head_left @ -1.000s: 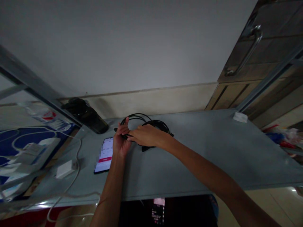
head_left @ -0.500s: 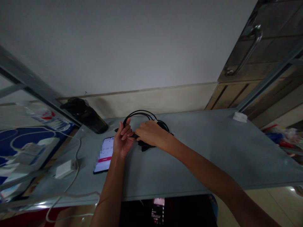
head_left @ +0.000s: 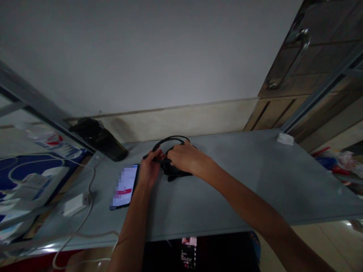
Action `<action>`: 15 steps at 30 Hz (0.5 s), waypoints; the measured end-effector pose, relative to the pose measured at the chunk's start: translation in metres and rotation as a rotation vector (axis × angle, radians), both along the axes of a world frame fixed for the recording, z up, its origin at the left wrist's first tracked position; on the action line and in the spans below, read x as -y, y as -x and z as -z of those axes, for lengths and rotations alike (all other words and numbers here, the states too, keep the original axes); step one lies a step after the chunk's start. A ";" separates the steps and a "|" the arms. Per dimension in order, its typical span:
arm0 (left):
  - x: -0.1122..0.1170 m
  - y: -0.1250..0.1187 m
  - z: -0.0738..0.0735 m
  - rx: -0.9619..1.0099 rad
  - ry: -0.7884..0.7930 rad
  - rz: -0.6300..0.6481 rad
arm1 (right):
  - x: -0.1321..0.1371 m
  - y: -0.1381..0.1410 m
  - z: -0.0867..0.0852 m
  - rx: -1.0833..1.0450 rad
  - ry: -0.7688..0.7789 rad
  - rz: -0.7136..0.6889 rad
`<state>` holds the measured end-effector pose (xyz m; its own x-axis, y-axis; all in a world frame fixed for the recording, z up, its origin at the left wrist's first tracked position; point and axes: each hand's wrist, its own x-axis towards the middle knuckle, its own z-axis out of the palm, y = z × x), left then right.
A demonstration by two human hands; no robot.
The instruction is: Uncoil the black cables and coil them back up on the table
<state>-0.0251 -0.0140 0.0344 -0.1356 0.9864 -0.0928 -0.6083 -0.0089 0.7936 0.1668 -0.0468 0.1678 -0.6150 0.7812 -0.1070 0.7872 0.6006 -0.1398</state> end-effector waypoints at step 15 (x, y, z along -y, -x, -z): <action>0.006 -0.004 0.010 -0.557 -0.100 -0.135 | 0.015 -0.009 -0.029 0.050 0.143 0.087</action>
